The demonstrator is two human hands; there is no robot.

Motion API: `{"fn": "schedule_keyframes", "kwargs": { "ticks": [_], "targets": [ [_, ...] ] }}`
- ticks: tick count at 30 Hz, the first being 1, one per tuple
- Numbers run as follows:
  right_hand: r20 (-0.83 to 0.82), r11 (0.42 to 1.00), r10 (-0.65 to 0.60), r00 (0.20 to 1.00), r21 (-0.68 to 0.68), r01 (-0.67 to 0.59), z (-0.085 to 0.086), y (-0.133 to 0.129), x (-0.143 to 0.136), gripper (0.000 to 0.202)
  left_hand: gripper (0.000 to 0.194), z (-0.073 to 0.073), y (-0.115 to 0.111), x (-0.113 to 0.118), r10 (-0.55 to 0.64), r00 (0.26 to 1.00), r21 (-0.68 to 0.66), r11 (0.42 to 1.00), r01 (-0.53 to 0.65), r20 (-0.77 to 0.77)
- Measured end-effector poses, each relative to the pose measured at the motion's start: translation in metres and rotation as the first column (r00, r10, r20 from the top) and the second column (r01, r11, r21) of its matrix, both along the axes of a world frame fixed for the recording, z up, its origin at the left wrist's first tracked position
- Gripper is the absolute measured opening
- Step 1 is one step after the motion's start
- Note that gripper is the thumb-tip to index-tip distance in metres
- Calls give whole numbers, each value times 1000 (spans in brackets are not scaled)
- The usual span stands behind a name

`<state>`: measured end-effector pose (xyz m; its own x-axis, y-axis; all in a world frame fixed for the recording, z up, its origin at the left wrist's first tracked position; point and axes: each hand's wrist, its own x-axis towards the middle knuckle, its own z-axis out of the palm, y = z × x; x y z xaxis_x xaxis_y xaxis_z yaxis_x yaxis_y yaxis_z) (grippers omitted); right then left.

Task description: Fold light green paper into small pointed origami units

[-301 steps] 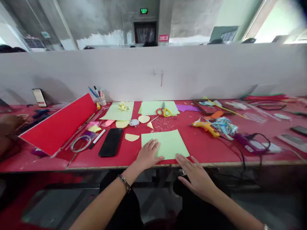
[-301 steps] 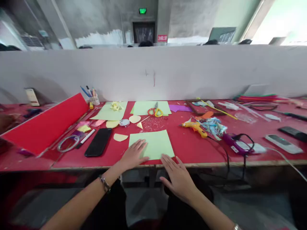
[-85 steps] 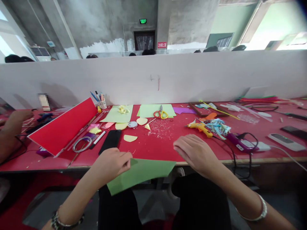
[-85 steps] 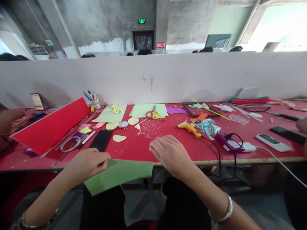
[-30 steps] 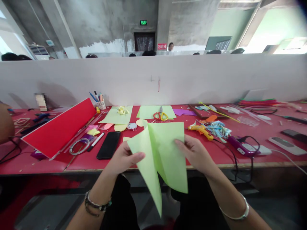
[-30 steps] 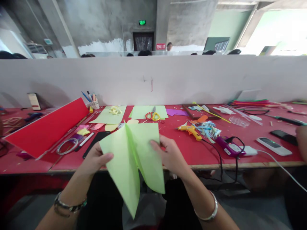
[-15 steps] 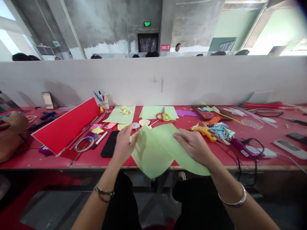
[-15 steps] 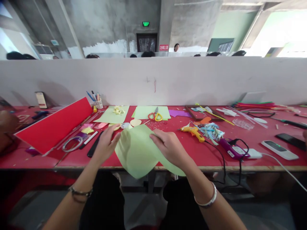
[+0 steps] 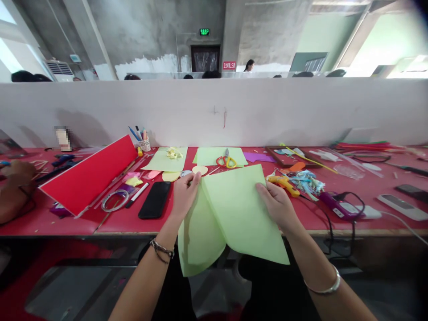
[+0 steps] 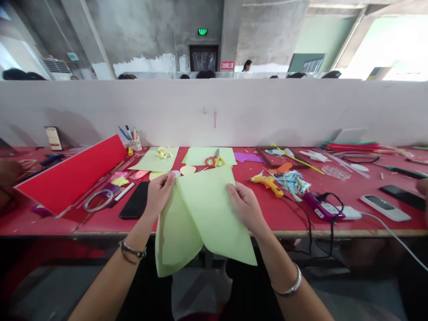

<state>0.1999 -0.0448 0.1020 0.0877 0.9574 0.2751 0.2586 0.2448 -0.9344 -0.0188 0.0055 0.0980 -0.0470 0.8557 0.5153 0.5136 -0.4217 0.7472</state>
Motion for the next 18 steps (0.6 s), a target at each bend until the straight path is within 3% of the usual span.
{"fn": "schedule_keyframes", "kwargs": {
  "ticks": [7,11,18],
  "targets": [
    [-100,962,195,976,-174,-210,-6,4,12,34,41,7,-2,-2,-150,985,-8,989,150,-81],
    [-77,975,137,988,-165,-148,-4,8,16,35,41,10,-2,2,-217,974,-34,976,216,-64],
    [27,995,36,999,-90,-34,-9,6,11,37,39,14,-1,1,-233,972,-39,971,234,46]
  ]
}}
